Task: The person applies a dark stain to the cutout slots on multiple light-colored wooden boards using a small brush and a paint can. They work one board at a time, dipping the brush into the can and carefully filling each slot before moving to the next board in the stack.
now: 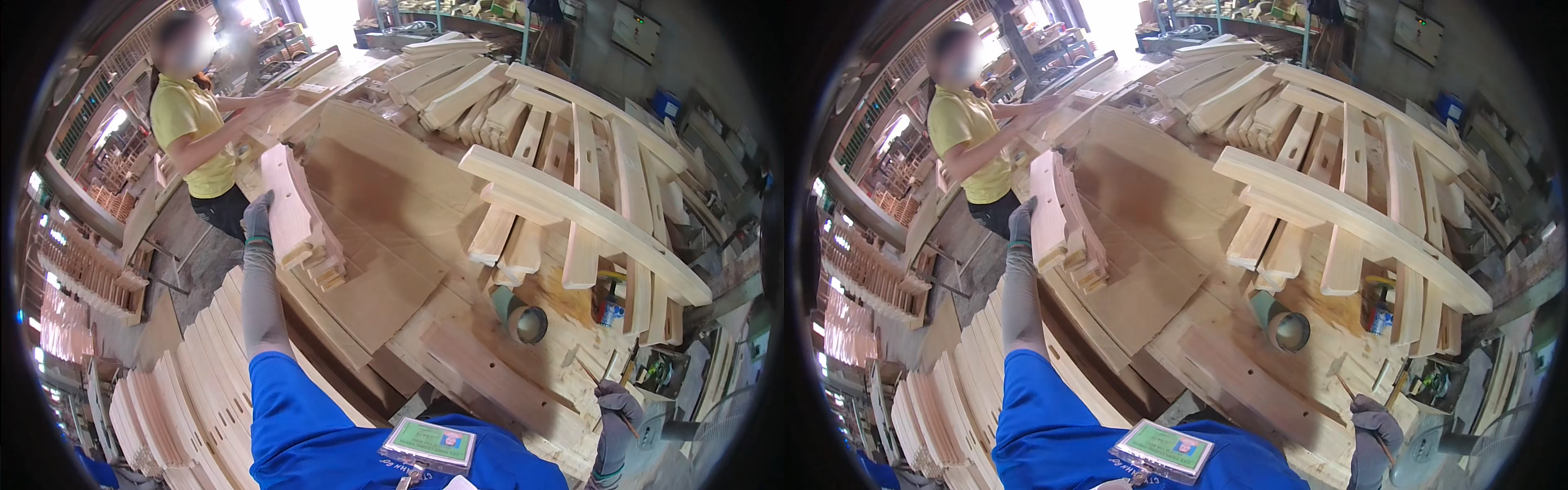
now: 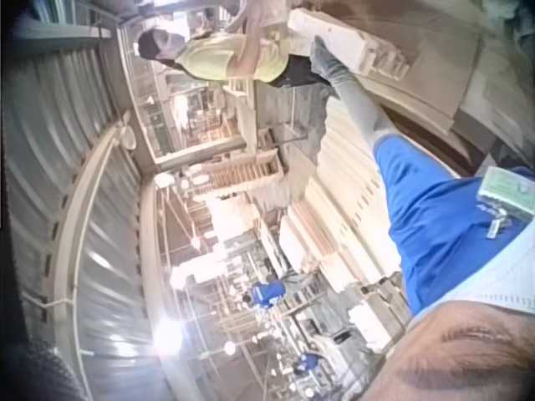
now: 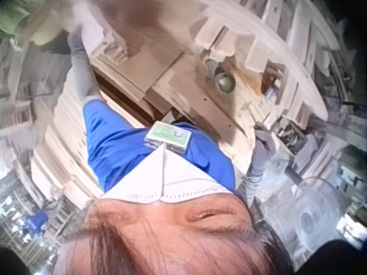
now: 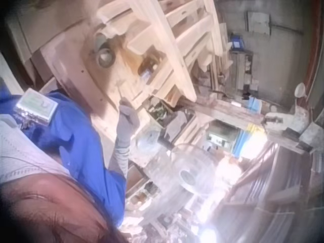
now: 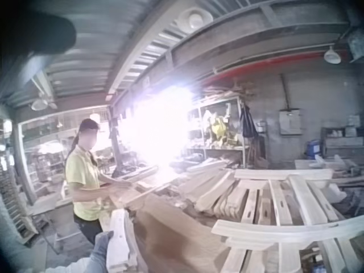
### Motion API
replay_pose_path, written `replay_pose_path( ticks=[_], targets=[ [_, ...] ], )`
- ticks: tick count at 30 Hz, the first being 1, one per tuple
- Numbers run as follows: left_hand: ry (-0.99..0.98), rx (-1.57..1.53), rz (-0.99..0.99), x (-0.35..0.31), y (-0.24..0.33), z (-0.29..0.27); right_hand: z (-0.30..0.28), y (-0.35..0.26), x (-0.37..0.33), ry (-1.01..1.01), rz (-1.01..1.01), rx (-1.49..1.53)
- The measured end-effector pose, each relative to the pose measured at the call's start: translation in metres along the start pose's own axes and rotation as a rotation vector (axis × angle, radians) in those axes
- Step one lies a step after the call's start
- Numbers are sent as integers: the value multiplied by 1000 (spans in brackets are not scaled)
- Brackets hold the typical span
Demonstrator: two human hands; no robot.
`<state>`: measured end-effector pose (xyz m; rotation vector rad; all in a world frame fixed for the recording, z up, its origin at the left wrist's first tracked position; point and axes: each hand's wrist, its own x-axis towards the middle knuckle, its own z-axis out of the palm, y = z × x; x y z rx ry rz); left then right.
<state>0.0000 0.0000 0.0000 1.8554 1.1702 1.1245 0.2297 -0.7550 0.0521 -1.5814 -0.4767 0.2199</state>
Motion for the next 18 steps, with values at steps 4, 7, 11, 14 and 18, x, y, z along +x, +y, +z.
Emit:
replay_pose_path(
  ticks=[4, 7, 11, 14, 18],
  targets=[
    [86, 231, 118, 17, 11, -5, 1, 2, -8, 56, 3, 46],
    [82, 542, 413, 16, 41, -17, 3, 8, -12, 150, -66, -43],
    [136, 942, 922, -34, 62, -15, 28, -14, -3, 138, -142, -552],
    [-84, -220, 239, -117, 85, 21, 23, 17, -19, 22, -192, -319],
    [-135, -336, 14, -236, 123, 43, -16, 91, -54, -354, -101, -636]
  ],
)
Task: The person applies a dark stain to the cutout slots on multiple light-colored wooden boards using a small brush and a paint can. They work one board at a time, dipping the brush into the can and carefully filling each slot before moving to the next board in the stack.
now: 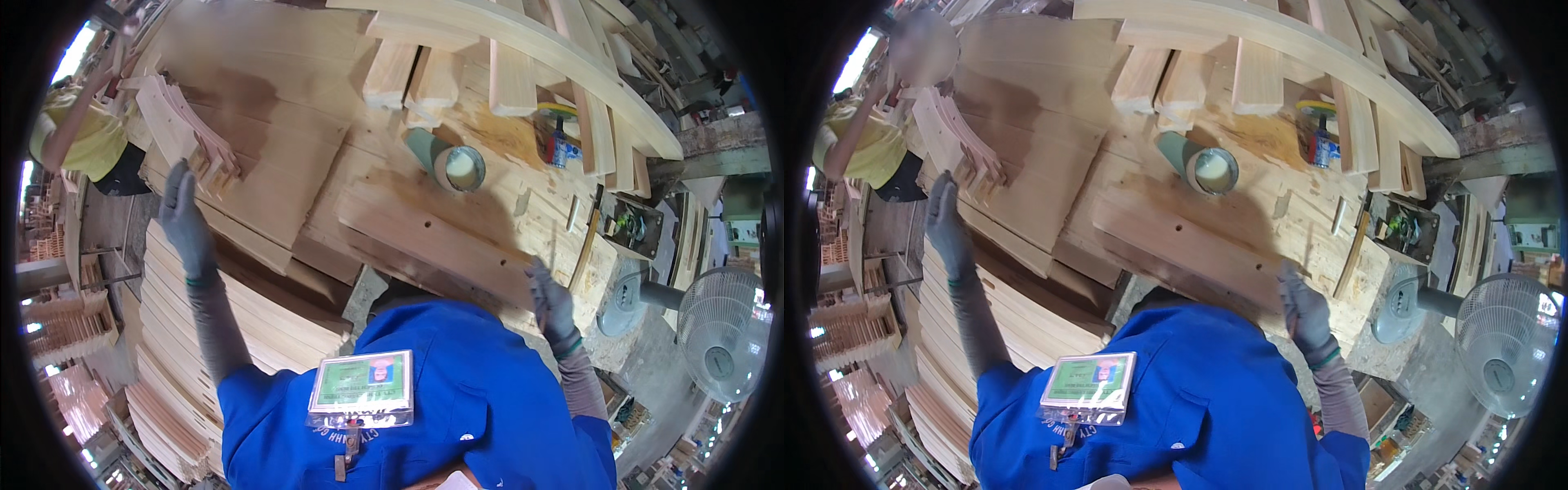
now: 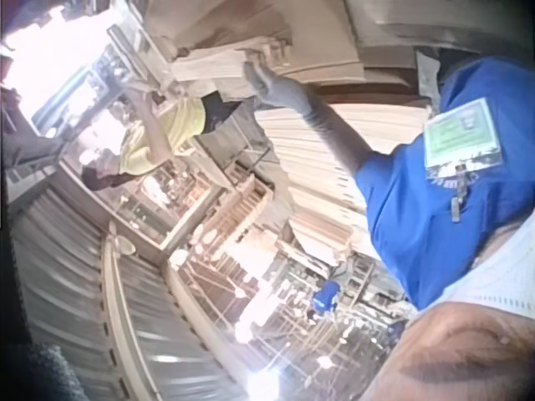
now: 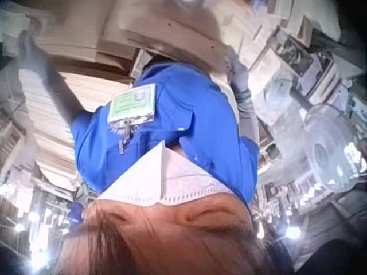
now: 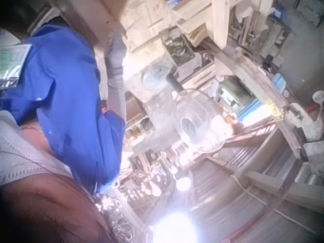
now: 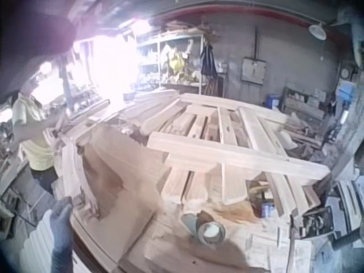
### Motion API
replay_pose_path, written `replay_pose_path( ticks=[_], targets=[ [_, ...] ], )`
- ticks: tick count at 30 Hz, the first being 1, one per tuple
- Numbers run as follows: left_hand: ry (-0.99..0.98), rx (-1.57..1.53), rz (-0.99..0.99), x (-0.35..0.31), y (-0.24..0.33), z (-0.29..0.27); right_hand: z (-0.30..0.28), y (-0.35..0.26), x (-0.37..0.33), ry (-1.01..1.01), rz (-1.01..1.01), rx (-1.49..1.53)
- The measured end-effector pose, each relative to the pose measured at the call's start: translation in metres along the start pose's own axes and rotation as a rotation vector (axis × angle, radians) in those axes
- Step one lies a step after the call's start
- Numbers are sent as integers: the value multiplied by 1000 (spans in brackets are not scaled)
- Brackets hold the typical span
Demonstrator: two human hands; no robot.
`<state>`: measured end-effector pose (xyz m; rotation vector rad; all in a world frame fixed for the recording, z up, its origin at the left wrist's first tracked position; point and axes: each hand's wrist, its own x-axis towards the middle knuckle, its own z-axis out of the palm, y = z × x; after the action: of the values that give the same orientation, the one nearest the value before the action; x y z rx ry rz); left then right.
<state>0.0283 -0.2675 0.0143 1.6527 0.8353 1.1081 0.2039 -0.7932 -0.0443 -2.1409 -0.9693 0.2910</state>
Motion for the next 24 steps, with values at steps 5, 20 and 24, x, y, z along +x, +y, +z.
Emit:
replay_pose_path(
  ticks=[5, 20, 24],
  targets=[
    [-204, -531, -584, -125, 2, 32, 24, 27, -14, -205, -131, -599],
    [-189, -1740, -1050, -260, 4, 78, 17, -16, 13, -316, -149, -316],
    [-128, -1393, -793, -266, 47, 124, 22, -45, 26, -143, -400, -399]
  ],
)
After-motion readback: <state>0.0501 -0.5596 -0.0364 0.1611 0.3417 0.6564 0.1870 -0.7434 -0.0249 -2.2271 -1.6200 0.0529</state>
